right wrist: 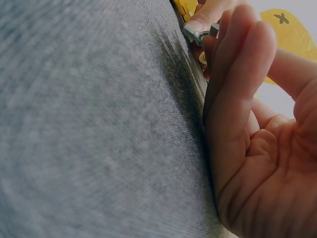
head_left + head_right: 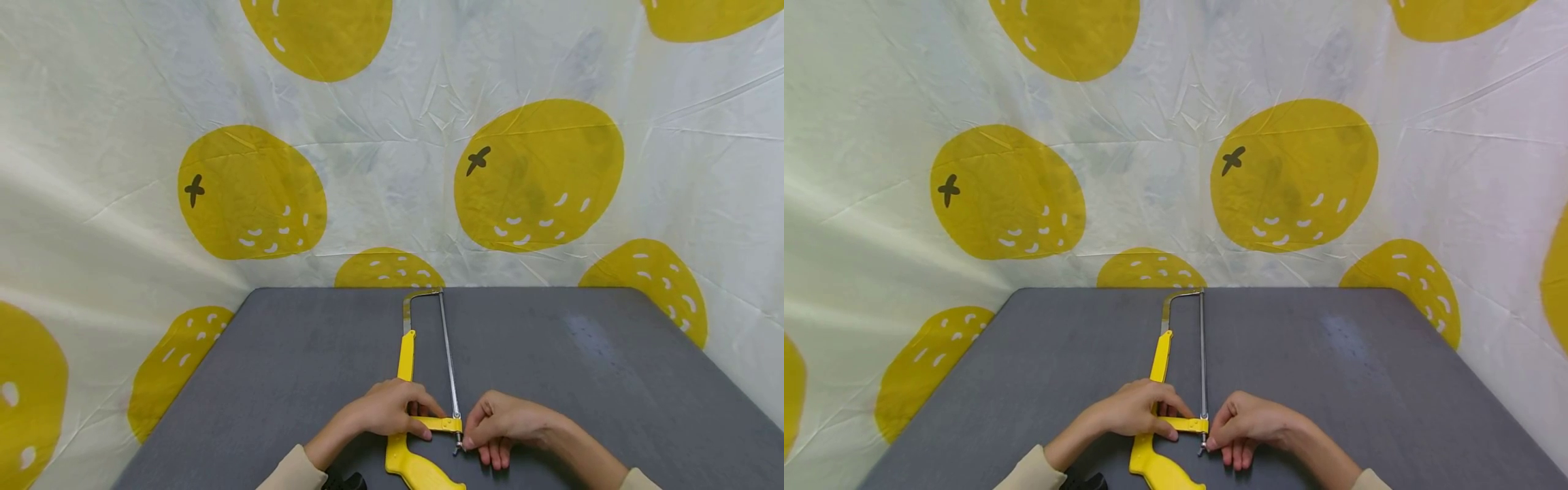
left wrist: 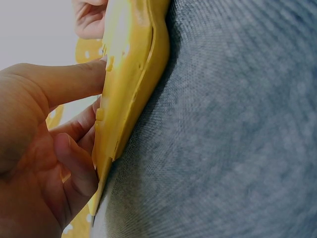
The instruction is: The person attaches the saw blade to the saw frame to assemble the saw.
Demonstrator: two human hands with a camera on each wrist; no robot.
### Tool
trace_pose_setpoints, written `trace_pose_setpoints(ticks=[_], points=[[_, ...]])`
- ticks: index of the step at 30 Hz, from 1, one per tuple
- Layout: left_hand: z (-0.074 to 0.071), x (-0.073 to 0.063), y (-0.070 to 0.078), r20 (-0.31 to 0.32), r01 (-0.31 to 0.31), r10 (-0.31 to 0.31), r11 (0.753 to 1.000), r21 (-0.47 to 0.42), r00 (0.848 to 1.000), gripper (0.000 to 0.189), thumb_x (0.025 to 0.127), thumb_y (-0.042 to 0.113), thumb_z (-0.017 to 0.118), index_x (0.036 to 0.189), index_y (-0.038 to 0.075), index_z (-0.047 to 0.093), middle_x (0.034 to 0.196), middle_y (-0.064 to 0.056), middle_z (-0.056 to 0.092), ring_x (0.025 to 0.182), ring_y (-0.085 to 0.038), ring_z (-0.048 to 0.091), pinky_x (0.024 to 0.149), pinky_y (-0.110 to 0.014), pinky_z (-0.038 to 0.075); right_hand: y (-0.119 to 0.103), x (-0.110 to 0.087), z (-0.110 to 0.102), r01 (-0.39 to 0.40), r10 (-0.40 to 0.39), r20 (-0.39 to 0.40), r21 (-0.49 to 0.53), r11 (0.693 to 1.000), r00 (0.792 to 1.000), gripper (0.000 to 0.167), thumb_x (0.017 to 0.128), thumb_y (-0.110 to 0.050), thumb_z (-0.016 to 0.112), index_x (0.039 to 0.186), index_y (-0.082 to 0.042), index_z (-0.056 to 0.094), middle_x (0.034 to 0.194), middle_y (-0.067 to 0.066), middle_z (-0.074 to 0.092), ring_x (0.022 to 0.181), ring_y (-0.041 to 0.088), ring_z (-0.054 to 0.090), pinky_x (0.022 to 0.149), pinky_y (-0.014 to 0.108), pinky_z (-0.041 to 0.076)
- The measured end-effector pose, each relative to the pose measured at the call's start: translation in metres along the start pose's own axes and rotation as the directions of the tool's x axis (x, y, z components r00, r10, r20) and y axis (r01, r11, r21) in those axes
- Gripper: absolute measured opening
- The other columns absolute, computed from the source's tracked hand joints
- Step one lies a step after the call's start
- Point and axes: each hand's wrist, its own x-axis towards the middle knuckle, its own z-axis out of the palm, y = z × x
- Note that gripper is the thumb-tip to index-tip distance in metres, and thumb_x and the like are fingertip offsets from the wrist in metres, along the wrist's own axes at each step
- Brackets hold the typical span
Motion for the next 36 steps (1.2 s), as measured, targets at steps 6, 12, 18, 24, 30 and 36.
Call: trace_pose_setpoints(ticks=[6, 12, 18, 24, 30, 36], points=[[0.0001, 0.0, 0.0004, 0.0, 0.0, 0.0, 1.0, -0.001, 1.0, 0.032, 0.089, 0.031, 0.082, 0.121, 0.035, 0.077, 0.087, 0.017, 0.063, 0.071, 0.008, 0.053, 0.063, -0.015, 0.044, -0.0001, 0.0005, -0.0011, -0.004, 0.004, 0.011, 0.009, 1.0, 1.0, 0.04, 0.093, -0.008, 0.071, 0.105, 0.028, 0.06, 0.065, -0.005, 0.07, 0.051, 0.0, 0.065, 0.046, 0.018, 0.052], [-0.0003, 0.0004, 0.0013, 0.0, 0.009, -0.009, 1.0, -0.001, 1.0, 0.032, 0.089, 0.031, 0.082, 0.121, 0.035, 0.077, 0.087, 0.017, 0.063, 0.071, 0.007, 0.053, 0.063, -0.015, 0.044, -0.0011, -0.0007, -0.0003, -0.013, 0.013, 0.006, 0.013, 1.0, 1.0, 0.015, 0.091, -0.009, 0.072, 0.093, 0.006, 0.073, 0.065, -0.004, 0.07, 0.051, 0.0, 0.065, 0.047, 0.018, 0.052], [-0.0005, 0.0002, 0.002, 0.0, 0.013, -0.013, 1.0, 0.001, 1.0, 0.032, 0.089, 0.031, 0.082, 0.121, 0.035, 0.077, 0.089, 0.017, 0.064, 0.071, 0.008, 0.053, 0.063, -0.015, 0.044, -0.0016, -0.0007, 0.0008, -0.015, 0.015, -0.005, 0.008, 1.0, 1.0, 0.022, 0.091, -0.009, 0.072, 0.094, 0.013, 0.071, 0.065, -0.004, 0.07, 0.051, 0.0, 0.065, 0.046, 0.018, 0.052], [-0.0008, -0.0005, 0.0019, 0.003, 0.014, -0.014, 1.0, -0.009, 1.0, 0.032, 0.089, 0.03, 0.082, 0.121, 0.034, 0.077, 0.089, 0.017, 0.064, 0.072, 0.007, 0.053, 0.064, -0.015, 0.044, -0.0016, -0.0001, 0.0023, -0.016, 0.016, -0.017, -0.012, 1.0, 1.0, 0.034, 0.092, -0.011, 0.073, 0.098, 0.022, 0.066, 0.063, -0.005, 0.069, 0.05, -0.001, 0.064, 0.045, 0.018, 0.051], [0.0006, -0.0004, 0.0011, -0.001, 0.004, -0.004, 1.0, 0.006, 1.0, 0.032, 0.089, 0.032, 0.081, 0.121, 0.035, 0.077, 0.088, 0.017, 0.063, 0.071, 0.007, 0.053, 0.063, -0.015, 0.044, -0.0004, -0.0006, 0.0038, 0.004, -0.006, -0.03, -0.04, 0.999, 1.0, 0.041, 0.093, -0.012, 0.072, 0.098, 0.027, 0.062, 0.062, -0.005, 0.069, 0.048, -0.001, 0.062, 0.044, 0.018, 0.05], [0.001, -0.0003, 0.0016, -0.002, 0.006, -0.006, 1.0, 0.005, 1.0, 0.032, 0.089, 0.032, 0.081, 0.121, 0.035, 0.077, 0.088, 0.017, 0.063, 0.07, 0.007, 0.052, 0.063, -0.015, 0.044, 0.0002, -0.0005, 0.0056, 0.004, -0.008, -0.056, -0.07, 0.998, 0.998, 0.042, 0.093, -0.015, 0.074, 0.095, 0.026, 0.063, 0.06, -0.005, 0.068, 0.046, -0.002, 0.061, 0.043, 0.017, 0.049]])
